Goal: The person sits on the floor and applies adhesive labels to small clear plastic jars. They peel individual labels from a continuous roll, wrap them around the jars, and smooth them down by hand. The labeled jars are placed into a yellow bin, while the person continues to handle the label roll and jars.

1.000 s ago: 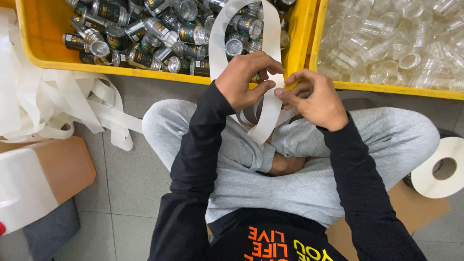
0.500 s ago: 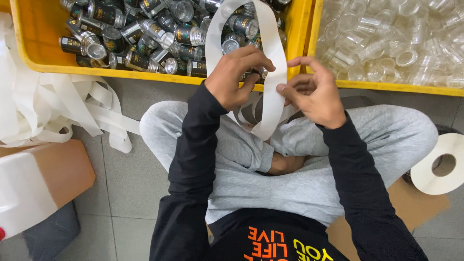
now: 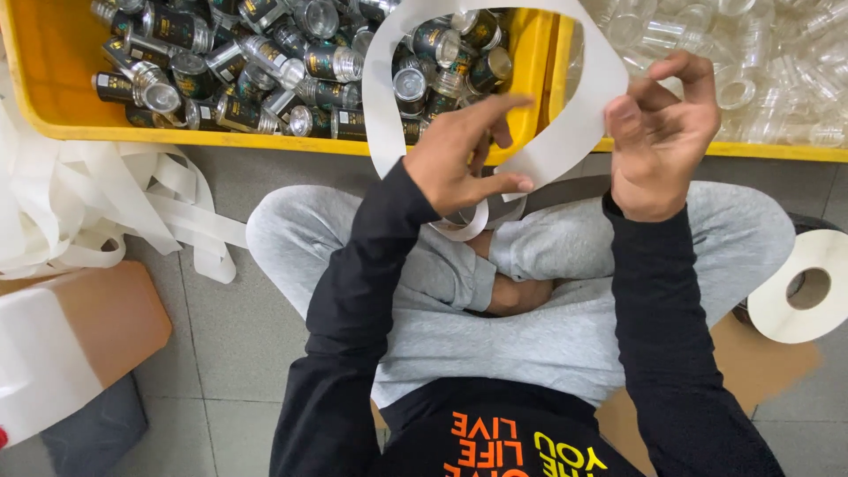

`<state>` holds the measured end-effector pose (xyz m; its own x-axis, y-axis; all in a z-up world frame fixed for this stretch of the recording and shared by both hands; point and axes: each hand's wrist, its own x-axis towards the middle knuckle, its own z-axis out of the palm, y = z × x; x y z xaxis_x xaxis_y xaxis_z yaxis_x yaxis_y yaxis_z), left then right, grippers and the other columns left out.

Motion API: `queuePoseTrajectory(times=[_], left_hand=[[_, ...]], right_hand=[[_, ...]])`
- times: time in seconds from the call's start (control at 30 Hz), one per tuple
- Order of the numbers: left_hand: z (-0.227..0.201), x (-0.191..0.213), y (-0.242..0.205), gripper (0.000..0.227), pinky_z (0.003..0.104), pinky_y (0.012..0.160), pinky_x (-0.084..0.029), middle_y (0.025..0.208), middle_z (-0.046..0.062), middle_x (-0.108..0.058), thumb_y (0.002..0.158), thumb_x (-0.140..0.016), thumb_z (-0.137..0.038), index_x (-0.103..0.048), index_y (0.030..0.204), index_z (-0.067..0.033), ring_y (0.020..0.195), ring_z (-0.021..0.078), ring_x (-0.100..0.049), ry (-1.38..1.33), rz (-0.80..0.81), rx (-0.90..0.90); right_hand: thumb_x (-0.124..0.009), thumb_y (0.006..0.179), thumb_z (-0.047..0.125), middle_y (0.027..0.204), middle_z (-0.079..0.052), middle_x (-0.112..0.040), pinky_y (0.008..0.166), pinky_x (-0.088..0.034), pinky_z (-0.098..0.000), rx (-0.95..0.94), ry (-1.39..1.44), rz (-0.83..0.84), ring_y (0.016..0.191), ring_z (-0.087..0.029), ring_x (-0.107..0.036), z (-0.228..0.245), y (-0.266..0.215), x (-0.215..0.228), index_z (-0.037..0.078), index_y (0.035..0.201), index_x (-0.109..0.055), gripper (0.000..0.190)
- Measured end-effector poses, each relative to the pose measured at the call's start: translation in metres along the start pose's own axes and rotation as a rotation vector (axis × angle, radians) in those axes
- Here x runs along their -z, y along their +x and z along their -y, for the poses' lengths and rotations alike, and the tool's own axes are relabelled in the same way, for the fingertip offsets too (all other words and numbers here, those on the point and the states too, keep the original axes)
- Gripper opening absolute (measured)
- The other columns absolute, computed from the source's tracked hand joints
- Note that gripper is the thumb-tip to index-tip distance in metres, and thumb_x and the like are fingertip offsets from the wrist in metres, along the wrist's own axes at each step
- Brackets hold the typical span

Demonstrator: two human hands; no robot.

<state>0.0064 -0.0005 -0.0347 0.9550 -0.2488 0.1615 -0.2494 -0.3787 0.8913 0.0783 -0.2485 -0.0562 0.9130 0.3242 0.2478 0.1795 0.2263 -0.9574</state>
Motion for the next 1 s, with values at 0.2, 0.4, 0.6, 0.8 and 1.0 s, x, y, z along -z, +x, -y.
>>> queuePoseTrajectory(times=[0.2, 0.4, 0.6, 0.8, 1.0], left_hand=[[-0.015, 0.008, 0.005, 0.022, 0.025, 0.062, -0.046, 0.087, 0.006, -0.069, 0.090, -0.077, -0.004, -0.071, 0.111, 0.0001, 0.065, 0.0126, -0.054, -0.251, -0.124, -0.064], [0.003, 0.023, -0.005, 0.026, 0.028, 0.066, -0.064, 0.101, 0.017, -0.069, 0.100, -0.069, -0.006, -0.060, 0.122, 0.0040, 0.067, 0.0209, -0.068, -0.653, -0.391, -0.025], [0.015, 0.028, -0.009, 0.028, 0.032, 0.059, -0.060, 0.103, 0.020, -0.067, 0.106, -0.063, -0.008, -0.057, 0.131, 0.0040, 0.061, 0.0253, -0.064, -0.706, -0.554, -0.100], [0.047, 0.041, -0.020, 0.026, 0.029, 0.046, -0.052, 0.098, 0.019, -0.070, 0.104, -0.067, -0.008, -0.055, 0.126, 0.0019, 0.053, 0.0228, -0.059, -1.089, -0.664, -0.139], [0.049, 0.057, -0.035, 0.022, 0.030, 0.049, -0.046, 0.096, 0.014, -0.071, 0.113, -0.056, -0.017, -0.055, 0.132, -0.0068, 0.053, 0.0212, -0.055, -1.143, -0.664, -0.251]], right_hand=[[-0.062, 0.107, 0.028, 0.122, -0.027, -0.067, 0.094, -0.060, -0.0400, 0.071, -0.047, 0.204, 0.098, -0.034, -0.070, 0.010, 0.004, -0.010, 0.015, 0.141, -0.034, 0.046], [-0.077, 0.086, 0.030, 0.115, -0.019, -0.069, 0.107, -0.055, -0.0353, -0.105, -0.249, 0.313, 0.109, -0.025, -0.069, 0.022, 0.002, -0.021, -0.003, 0.130, -0.055, 0.059], [-0.089, 0.084, -0.003, 0.109, -0.020, -0.073, 0.091, -0.057, -0.0358, 0.049, -0.590, 0.341, 0.093, -0.026, -0.070, 0.028, 0.010, -0.035, -0.010, 0.121, -0.067, 0.043], [-0.084, 0.087, -0.007, 0.104, -0.018, -0.073, 0.082, -0.054, -0.0307, -0.040, -0.619, 0.367, 0.086, -0.021, -0.065, 0.026, 0.013, -0.031, -0.011, 0.122, -0.069, 0.038], [-0.081, 0.087, -0.008, 0.094, -0.017, -0.074, 0.062, -0.047, -0.0299, 0.009, -0.742, 0.452, 0.067, -0.020, -0.058, 0.023, 0.018, -0.024, -0.010, 0.109, -0.075, 0.023]])
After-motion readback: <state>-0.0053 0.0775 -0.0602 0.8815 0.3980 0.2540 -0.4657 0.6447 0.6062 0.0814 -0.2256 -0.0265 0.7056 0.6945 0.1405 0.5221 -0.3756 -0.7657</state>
